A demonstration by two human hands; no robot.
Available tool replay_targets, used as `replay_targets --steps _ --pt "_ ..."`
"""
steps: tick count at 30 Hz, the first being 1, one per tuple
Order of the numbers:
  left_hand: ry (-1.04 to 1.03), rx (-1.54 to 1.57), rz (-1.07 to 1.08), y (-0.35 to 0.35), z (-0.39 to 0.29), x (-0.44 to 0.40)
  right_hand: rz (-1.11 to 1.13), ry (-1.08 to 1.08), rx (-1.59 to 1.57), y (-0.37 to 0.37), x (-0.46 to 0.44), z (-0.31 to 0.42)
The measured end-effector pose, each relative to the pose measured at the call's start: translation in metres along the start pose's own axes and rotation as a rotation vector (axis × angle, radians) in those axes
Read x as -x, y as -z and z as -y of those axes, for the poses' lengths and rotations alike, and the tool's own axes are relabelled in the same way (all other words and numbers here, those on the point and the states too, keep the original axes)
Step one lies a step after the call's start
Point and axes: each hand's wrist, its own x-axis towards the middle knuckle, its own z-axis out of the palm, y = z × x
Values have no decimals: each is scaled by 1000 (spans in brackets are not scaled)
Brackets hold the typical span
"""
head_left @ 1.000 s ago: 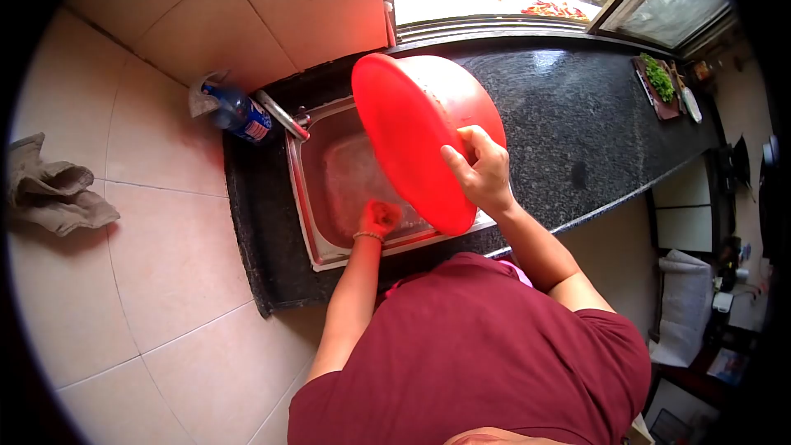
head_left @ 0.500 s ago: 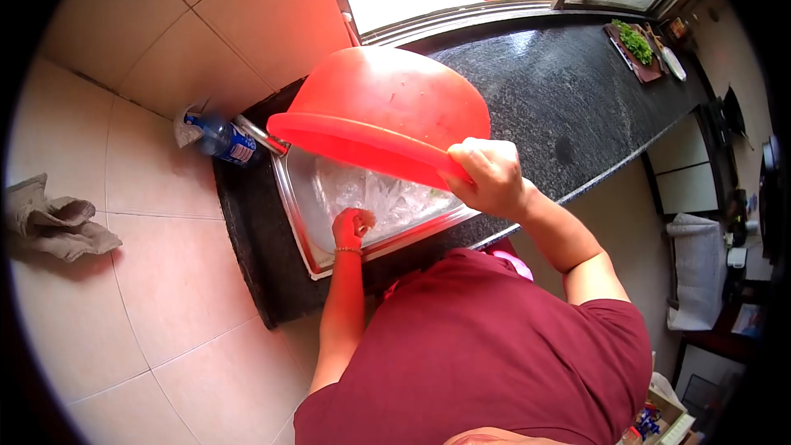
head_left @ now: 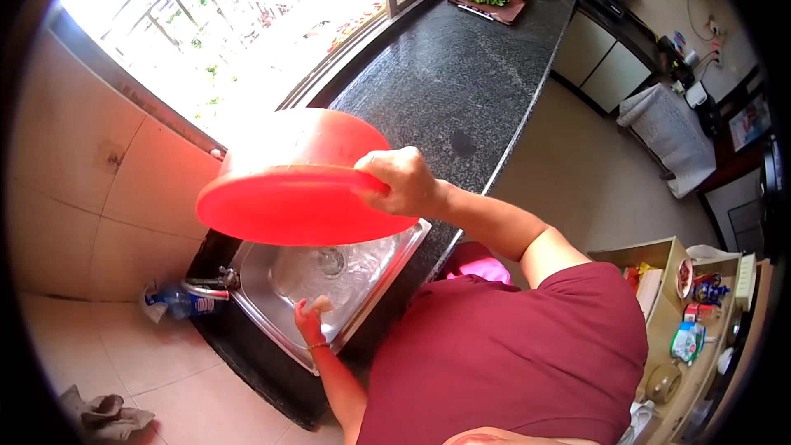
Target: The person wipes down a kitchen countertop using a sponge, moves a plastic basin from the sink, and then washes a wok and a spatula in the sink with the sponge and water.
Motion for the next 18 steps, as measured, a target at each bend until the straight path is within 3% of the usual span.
replay_targets --steps 2,5,6,9,10,14,15,17,18 --pt "-195 -385 -26 17 28 -20 -52 -144 -22 15 2 -17" --pt "34 48 -186 3 -12 0 -178 -593 -202 39 16 -62" --pt "-43 -243 -191 8 -7 -2 -305 -672 -320 46 20 -82" --pt "298 422 -267 -9 -51 21 -736 -821 -551 72 30 -146" --pt "229 257 -284 -10 -41 15 -847 -870 -571 83 33 -164" --pt "338 665 -332 -38 -58 31 -1163 -974 -700 118 60 -253" --pt "348 357 -402 -52 -69 38 -1230 -984 -730 124 62 -268" --pt "332 -108 -342 -69 -62 32 -1312 -996 -754 133 66 -297" --pt "324 1 -330 -78 -65 32 -1353 -1003 -765 137 67 -310"
